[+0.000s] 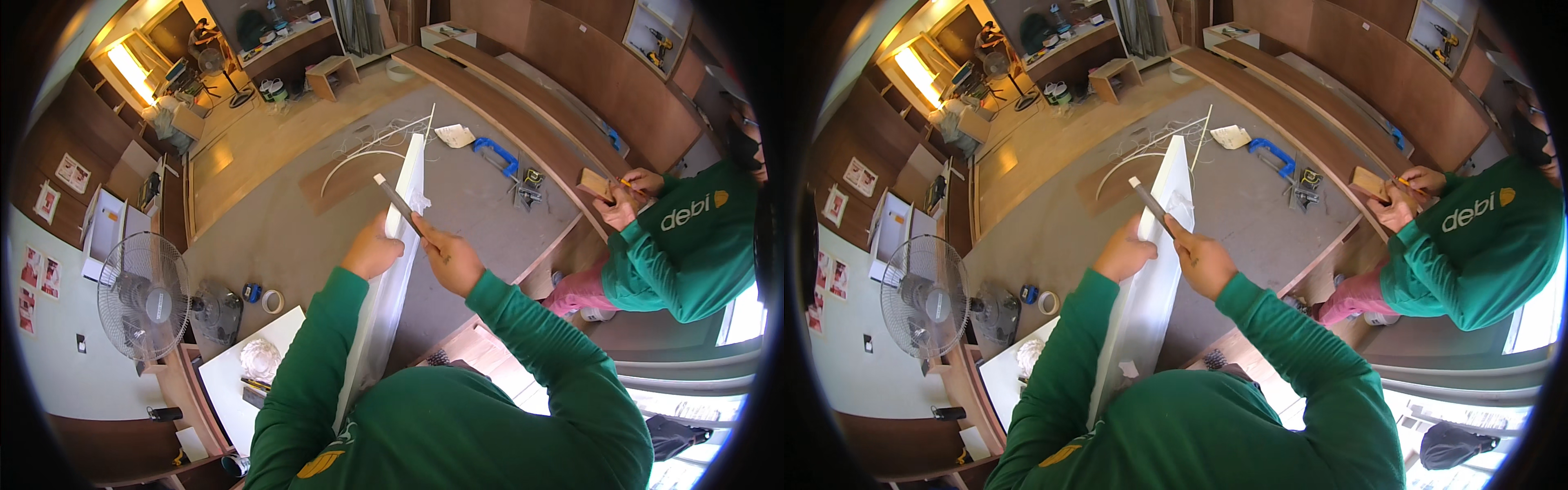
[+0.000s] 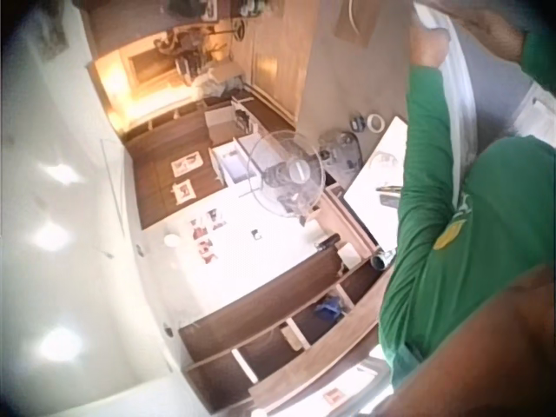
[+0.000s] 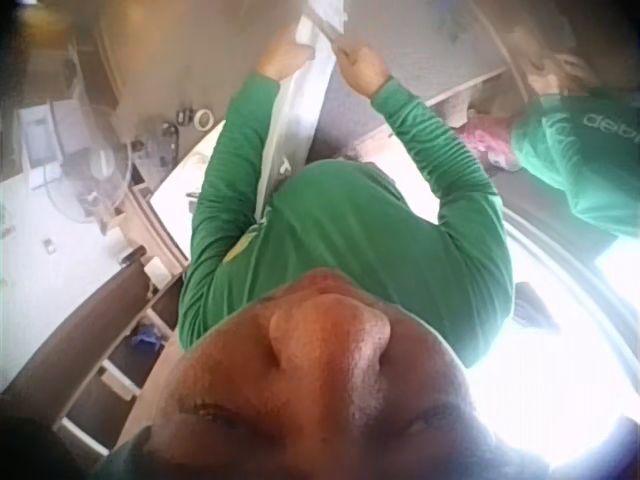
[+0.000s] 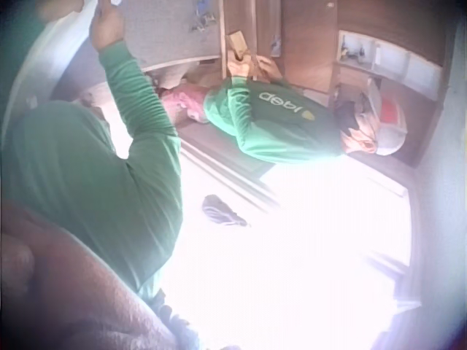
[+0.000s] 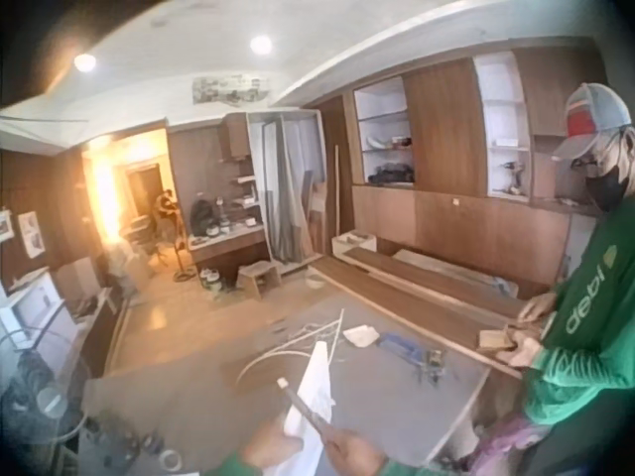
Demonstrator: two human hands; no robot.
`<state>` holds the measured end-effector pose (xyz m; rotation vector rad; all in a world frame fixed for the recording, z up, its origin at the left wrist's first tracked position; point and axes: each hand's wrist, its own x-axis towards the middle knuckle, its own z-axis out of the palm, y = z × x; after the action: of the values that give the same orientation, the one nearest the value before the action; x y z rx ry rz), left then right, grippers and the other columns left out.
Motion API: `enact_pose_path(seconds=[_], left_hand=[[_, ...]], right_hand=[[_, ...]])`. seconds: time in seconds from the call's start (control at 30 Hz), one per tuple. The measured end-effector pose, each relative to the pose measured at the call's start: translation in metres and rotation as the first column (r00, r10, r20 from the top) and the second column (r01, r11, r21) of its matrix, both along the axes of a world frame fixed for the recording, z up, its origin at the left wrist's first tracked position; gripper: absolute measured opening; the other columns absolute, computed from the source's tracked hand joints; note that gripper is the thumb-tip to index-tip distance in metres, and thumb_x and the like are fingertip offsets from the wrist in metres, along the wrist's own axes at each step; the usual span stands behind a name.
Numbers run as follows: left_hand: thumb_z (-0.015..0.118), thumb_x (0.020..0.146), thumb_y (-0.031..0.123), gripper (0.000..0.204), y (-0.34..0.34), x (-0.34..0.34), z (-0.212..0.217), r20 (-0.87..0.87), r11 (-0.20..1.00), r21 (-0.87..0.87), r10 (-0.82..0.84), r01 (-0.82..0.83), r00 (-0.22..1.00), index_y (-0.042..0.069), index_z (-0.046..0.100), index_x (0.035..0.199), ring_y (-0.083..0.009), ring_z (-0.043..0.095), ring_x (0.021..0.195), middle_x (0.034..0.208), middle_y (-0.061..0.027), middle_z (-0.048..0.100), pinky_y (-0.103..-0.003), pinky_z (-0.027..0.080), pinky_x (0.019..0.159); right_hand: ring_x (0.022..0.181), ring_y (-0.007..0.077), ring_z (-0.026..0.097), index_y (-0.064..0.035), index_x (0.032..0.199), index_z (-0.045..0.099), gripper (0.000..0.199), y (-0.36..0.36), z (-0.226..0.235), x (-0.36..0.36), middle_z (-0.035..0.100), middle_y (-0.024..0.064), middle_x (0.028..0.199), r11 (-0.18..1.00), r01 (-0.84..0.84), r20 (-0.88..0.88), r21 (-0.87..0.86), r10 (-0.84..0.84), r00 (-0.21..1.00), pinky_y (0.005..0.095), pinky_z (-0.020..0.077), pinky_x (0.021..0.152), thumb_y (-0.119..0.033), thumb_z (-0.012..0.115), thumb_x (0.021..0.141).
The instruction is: The person uses a file to smooth the edges of a white wood panel and then uses a sanding block to further smooth the same edges.
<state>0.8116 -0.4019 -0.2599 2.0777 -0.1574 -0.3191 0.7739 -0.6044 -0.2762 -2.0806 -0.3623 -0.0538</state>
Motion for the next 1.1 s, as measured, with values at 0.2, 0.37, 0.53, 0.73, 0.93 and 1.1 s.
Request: enact_pose_path(seconds=[0.2, 0.37, 0.53, 0.73, 0.93, 1.1], left_hand=[[0.064, 0.076, -0.003, 0.081, 0.003, -0.004, 0.004, -0.107, 0.998, -0.056, 0.036, -0.042, 0.994, 0.008, 0.046, 0.154, -0.0214, 0.064, 0.099, 0.117, -0.0108, 0.068, -0.035, 0.054, 0.088], [0.063, 0.074, -0.003, 0.085, -0.007, -0.006, 0.012, -0.126, 0.993, -0.117, 0.012, -0.027, 0.992, 0.008, 0.045, 0.156, -0.0214, 0.064, 0.101, 0.118, -0.0128, 0.067, -0.035, 0.054, 0.087], [0.064, 0.073, -0.002, 0.087, -0.019, -0.015, 0.034, -0.077, 0.998, -0.042, 0.041, -0.044, 0.996, 0.008, 0.043, 0.158, -0.0233, 0.066, 0.102, 0.124, -0.0186, 0.067, -0.036, 0.054, 0.089], [0.064, 0.076, 0.002, 0.094, -0.017, -0.007, 0.035, -0.197, 0.997, -0.076, 0.002, -0.017, 0.98, 0.009, 0.033, 0.164, -0.0259, 0.068, 0.096, 0.131, -0.0225, 0.066, -0.034, 0.054, 0.089], [0.06, 0.077, -0.001, 0.101, -0.021, -0.004, 0.026, -0.193, 0.986, -0.162, 0.007, -0.038, 0.981, 0.013, 0.021, 0.169, -0.0209, 0.067, 0.095, 0.144, -0.0202, 0.061, -0.032, 0.053, 0.088], [0.059, 0.08, -0.002, 0.1, -0.021, -0.006, 0.013, -0.029, 0.982, -0.19, -0.004, -0.002, 1.0, 0.016, 0.018, 0.17, -0.0265, 0.07, 0.091, 0.126, -0.0234, 0.066, -0.035, 0.055, 0.086]], right_hand=[[0.084, 0.0408, 0.068, -0.0244, 0.154, 0.053, 0.051, -0.013, -0.001, 0.106, 0.069, 0.0275, 0.101, 0.993, 0.075, -0.017, -0.087, -0.076, 0.997, 0.045, 0.0543, 0.078, -0.017, 0.053, 0.104], [0.09, 0.0388, 0.07, -0.0258, 0.151, 0.056, 0.048, -0.043, 0.004, 0.181, 0.071, 0.025, 0.104, 0.988, 0.127, 0.011, -0.091, -0.127, 0.992, 0.0418, 0.0544, 0.082, -0.018, 0.051, 0.105], [0.072, 0.014, 0.054, -0.0196, 0.154, 0.055, 0.045, -0.048, -0.017, 0.104, 0.07, 0.004, 0.094, 0.999, 0.007, 0.148, -0.039, -0.001, 0.989, 0.0299, 0.051, 0.073, -0.017, 0.054, 0.109], [0.124, 0.0314, 0.067, -0.0144, 0.152, 0.055, 0.044, -0.06, 0.013, 0.085, 0.066, 0.0216, 0.139, 0.992, 0.067, -0.113, 0.105, -0.055, 0.992, 0.0305, 0.0491, 0.103, -0.016, 0.056, 0.108], [0.134, 0.0296, 0.062, -0.0131, 0.153, 0.054, 0.045, -0.083, -0.016, 0.089, 0.065, 0.0217, 0.141, 0.998, -0.042, 0.131, 0.038, 0.037, 0.991, 0.0294, 0.0464, 0.107, -0.015, 0.056, 0.108], [0.127, 0.0269, 0.067, -0.0152, 0.153, 0.054, 0.045, -0.069, -0.016, 0.139, 0.067, 0.0214, 0.138, 1.0, 0.005, 0.139, -0.013, -0.003, 0.99, 0.0284, 0.0474, 0.104, -0.017, 0.058, 0.108]])
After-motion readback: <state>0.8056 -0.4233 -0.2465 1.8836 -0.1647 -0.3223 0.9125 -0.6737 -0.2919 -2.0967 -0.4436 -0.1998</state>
